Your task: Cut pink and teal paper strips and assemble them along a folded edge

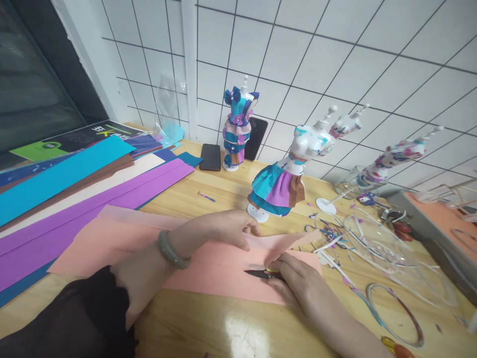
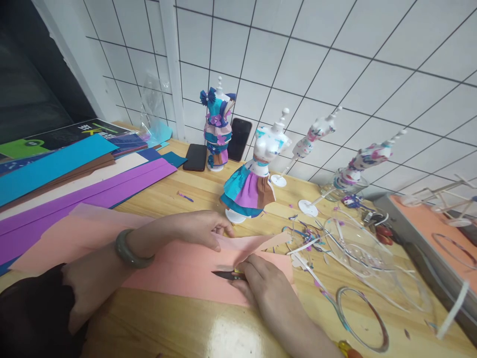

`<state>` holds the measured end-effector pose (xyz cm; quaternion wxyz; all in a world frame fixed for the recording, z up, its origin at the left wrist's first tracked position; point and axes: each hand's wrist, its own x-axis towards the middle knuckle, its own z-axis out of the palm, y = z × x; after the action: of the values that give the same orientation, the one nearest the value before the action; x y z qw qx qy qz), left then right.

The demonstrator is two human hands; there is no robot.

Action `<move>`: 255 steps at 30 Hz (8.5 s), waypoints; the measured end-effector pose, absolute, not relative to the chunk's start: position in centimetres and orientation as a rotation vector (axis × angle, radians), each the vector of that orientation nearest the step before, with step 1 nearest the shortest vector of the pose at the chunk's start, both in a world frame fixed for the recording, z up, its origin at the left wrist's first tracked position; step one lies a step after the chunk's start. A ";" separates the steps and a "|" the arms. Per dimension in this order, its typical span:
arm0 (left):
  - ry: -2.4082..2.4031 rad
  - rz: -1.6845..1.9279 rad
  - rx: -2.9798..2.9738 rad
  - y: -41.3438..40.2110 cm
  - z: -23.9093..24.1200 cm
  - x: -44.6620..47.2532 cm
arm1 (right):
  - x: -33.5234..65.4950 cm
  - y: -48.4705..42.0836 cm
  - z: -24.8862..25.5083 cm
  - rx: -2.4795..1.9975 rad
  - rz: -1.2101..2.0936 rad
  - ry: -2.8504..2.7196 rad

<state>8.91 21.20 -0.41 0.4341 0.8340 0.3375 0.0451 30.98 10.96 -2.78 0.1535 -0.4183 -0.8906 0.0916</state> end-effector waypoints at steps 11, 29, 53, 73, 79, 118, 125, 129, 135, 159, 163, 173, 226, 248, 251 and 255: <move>0.825 0.126 2.126 21.3 -0.7 8.7 | 30.7 10.9 -2.0 -1.189 0.268 -2.573; 0.807 0.139 2.053 21.1 -0.4 8.9 | 28.9 10.9 -1.1 -1.207 0.305 -2.610; 0.798 0.096 2.142 21.2 -0.6 8.9 | 28.7 10.8 -0.7 -1.201 0.333 -2.578; 0.753 0.159 2.118 21.4 -1.5 8.7 | 27.8 10.8 -1.2 -1.211 0.276 -2.576; 0.753 0.148 2.112 21.6 -1.7 8.8 | 27.9 10.5 -1.2 -1.214 0.316 -2.549; 0.674 0.159 2.100 21.1 -0.9 8.8 | 25.9 10.3 -1.6 -1.191 0.296 -2.563; 0.637 0.136 2.068 21.1 -1.0 8.7 | 25.7 10.4 -1.7 -1.199 0.292 -2.552; 0.661 0.151 2.088 21.1 -1.0 8.7 | 25.7 10.4 -1.6 -1.195 0.289 -2.550; 0.710 0.151 2.104 21.0 -1.0 8.7 | 25.7 10.4 -1.5 -1.192 0.267 -2.536; 0.811 0.154 2.114 20.6 0.2 8.5 | 31.3 8.1 -1.6 -1.306 0.092 -2.648; 0.890 0.106 2.179 20.4 1.2 7.6 | 32.4 7.9 -1.8 -1.294 0.041 -2.663; 1.125 0.036 2.225 18.8 1.4 3.3 | 31.9 7.8 -1.6 -1.412 0.479 -2.462; 0.883 0.424 2.640 13.9 -2.0 0.9 | 26.2 9.4 -0.2 -1.489 0.692 -2.347; 0.807 0.394 2.921 13.8 -2.4 0.7 | 26.6 10.4 -0.3 -1.388 0.584 -2.433; 0.781 0.372 2.934 13.9 -2.4 0.7 | 26.7 10.4 0.0 -1.433 0.633 -2.416; 0.790 0.438 2.919 13.9 -2.5 0.7 | 26.6 10.5 -0.3 -1.401 0.641 -2.412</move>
<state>0.69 13.90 -2.48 0.0430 0.9544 0.2585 0.1431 26.63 10.47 -0.33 0.1395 -0.4847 -0.8345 0.2219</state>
